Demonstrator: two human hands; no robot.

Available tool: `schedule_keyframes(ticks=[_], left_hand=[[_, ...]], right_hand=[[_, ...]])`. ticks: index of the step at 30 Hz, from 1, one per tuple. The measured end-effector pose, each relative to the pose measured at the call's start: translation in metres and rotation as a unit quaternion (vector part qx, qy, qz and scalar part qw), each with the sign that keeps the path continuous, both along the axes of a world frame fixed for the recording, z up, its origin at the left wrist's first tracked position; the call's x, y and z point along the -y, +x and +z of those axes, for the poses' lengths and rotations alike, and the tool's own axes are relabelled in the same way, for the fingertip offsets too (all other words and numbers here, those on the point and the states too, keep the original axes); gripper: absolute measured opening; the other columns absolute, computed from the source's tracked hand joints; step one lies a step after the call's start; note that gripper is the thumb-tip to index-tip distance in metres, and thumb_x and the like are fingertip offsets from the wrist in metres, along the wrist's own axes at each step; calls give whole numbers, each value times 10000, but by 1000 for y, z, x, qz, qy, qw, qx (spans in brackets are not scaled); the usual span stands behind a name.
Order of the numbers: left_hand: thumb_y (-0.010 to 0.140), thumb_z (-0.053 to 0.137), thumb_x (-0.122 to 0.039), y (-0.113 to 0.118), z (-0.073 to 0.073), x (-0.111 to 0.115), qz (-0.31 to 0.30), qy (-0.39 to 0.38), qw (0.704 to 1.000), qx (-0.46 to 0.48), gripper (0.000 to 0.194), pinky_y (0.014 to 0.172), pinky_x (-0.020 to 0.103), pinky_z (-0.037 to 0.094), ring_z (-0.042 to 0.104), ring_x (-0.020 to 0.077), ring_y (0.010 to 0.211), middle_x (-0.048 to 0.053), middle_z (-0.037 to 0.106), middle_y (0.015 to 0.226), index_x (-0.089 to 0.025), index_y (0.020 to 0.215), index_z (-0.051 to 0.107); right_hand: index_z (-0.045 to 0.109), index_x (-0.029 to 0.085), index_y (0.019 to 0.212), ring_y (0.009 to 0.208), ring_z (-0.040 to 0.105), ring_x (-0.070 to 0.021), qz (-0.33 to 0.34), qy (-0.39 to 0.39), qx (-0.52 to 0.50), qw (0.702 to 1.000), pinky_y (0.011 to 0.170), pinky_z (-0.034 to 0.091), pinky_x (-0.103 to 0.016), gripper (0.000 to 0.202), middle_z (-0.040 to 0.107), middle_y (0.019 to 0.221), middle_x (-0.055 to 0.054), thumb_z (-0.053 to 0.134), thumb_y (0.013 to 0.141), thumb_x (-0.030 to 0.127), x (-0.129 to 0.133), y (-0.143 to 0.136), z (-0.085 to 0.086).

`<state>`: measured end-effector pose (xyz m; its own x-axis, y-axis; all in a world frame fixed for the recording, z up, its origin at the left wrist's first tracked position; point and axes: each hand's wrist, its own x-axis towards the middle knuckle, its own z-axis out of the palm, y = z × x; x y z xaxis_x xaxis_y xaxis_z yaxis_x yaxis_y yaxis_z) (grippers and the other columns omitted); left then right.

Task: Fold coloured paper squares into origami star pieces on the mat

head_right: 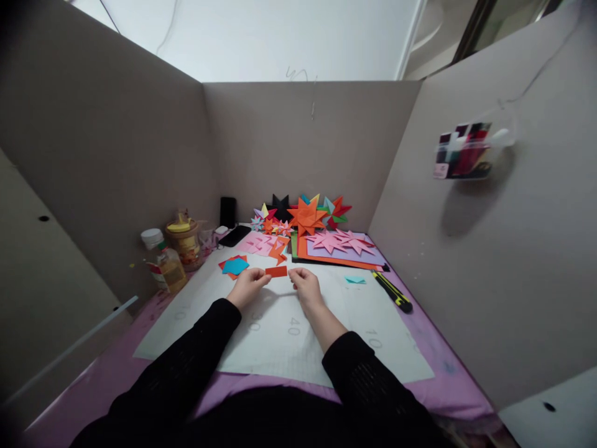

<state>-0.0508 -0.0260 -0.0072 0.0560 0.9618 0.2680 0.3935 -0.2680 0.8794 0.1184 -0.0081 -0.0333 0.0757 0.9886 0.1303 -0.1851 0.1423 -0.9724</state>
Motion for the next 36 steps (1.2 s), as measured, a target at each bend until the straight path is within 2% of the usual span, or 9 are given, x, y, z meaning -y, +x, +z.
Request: schedule_keyframes(ticks=[5,9,18,24,30,36], left_hand=[[690,560,-386,0,-1,-1,-3,4,1000,-6,287,491,205,279,371,88,518,-38,430,516,-129,567,522],[693,559,-386,0,-2,0,-5,-1,1000,-19,282,496,204,293,394,92,525,-33,454,525,-125,585,543],[696,570,-397,-1,-8,-3,-20,6,1000,-18,272,572,225,368,493,118,595,-5,561,615,-129,653,583],[700,575,-403,-1,-6,-2,-19,6,1000,-20,284,613,246,398,540,148,659,31,614,682,-123,713,621],[656,623,-384,1,-6,0,-45,5,999,-18,273,604,245,401,544,147,648,25,619,679,-123,737,634],[675,594,-398,4,-6,2,-43,-3,999,-29,282,554,226,361,489,119,573,-6,564,588,-117,663,619]], right_hand=[[582,183,759,525,430,-95,35,41,18,998,466,309,-214,252,531,632,21,632,671,414,1,0,0],[565,171,698,496,393,-87,61,56,49,995,466,288,-218,257,506,590,33,624,686,421,2,-2,-1],[525,164,634,516,379,-95,35,81,92,992,505,304,-230,259,463,561,36,611,705,398,4,0,-1],[531,166,631,536,401,-105,26,93,105,990,529,321,-235,262,486,572,31,611,703,405,3,0,-4],[548,163,639,560,433,-115,48,94,121,987,552,342,-239,258,512,590,19,607,709,405,4,-2,-4],[588,158,679,545,434,-109,94,82,129,984,537,344,-236,252,523,593,17,609,700,408,6,-6,-5]])
